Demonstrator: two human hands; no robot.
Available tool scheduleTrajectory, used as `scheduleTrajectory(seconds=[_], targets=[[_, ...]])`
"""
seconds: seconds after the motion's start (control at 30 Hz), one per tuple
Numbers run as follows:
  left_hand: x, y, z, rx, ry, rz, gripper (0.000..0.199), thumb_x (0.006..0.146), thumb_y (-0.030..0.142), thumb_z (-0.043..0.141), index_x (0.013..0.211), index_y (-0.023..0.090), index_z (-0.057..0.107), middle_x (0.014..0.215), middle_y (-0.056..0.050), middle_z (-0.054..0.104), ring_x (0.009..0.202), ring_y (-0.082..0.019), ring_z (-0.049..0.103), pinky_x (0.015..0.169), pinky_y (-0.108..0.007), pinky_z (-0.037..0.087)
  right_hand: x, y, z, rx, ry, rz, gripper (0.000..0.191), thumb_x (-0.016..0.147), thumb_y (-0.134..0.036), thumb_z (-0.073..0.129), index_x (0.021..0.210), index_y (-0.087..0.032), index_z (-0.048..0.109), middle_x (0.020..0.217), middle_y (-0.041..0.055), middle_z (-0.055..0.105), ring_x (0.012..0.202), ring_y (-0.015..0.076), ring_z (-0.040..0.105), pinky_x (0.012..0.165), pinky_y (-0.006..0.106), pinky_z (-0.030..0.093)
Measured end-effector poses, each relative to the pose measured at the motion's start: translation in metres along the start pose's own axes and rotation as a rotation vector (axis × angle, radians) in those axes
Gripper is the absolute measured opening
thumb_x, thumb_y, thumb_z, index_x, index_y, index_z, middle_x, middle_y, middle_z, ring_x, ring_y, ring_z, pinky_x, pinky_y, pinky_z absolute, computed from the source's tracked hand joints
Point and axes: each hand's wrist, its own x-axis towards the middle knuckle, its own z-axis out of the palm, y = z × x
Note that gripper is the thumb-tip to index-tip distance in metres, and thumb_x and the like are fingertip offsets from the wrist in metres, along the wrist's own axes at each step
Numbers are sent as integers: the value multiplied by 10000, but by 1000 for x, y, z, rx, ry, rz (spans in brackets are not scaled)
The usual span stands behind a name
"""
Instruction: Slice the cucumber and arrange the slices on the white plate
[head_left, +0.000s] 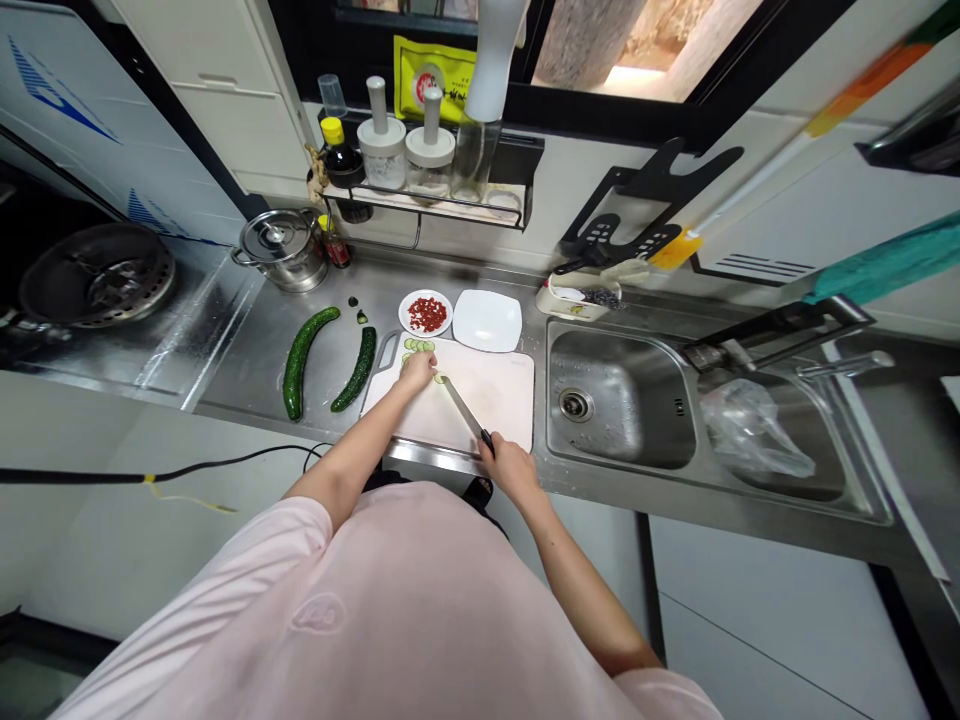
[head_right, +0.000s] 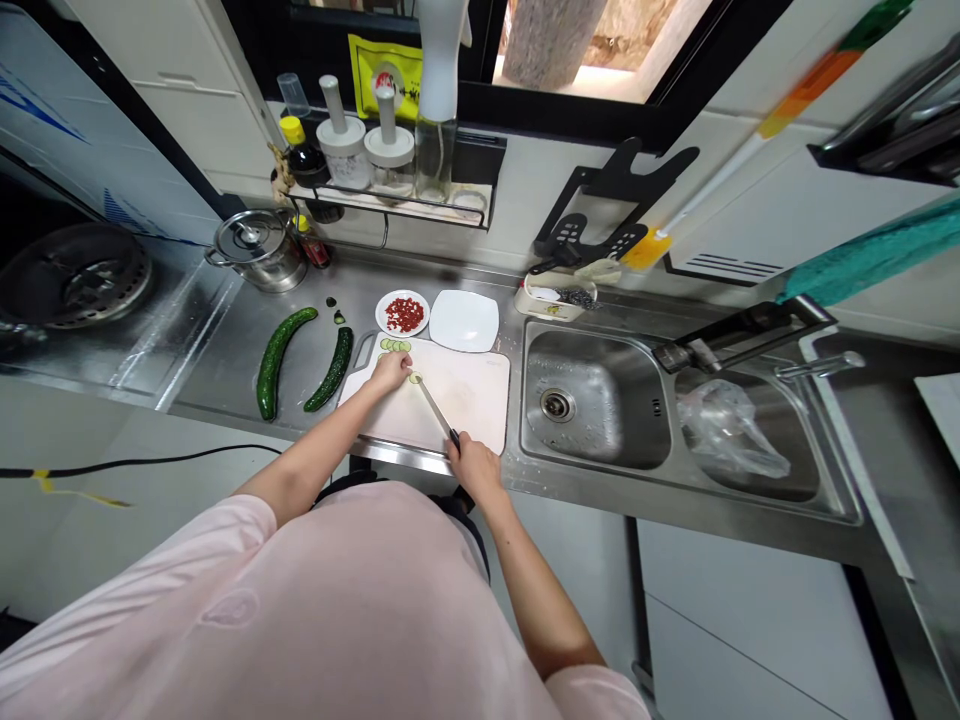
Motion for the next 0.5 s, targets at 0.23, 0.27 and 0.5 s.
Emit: scheduleTrajectory(seconds=[0.23,0.27,0.5], targets=[[2,0,0,-8,1,-6,158,715,166,622,867,210,633,917,-31,653,852,-162,579,776,-254,435,-4,-5,-2,-22,-11,13,387,962,-455,264,1093,-192,516,934,106,666,886,226,635,726,291,390],[2,1,0,-7,1,-9,160,713,165,622,866,211,632,916,-31,652,849,-162,580,773,-255,436,-5,-7,-2,-25,-12,16,379,962,-446,266,1093,-191,514,930,108,667,884,228,636,724,294,392],[4,1,0,-4,-8,-21,165,704,178,635,865,217,631,916,-33,643,867,-169,579,795,-264,434,-7,-12,-1,-11,-37,28,339,966,-396,278,1092,-178,505,953,117,664,915,226,633,755,300,401]])
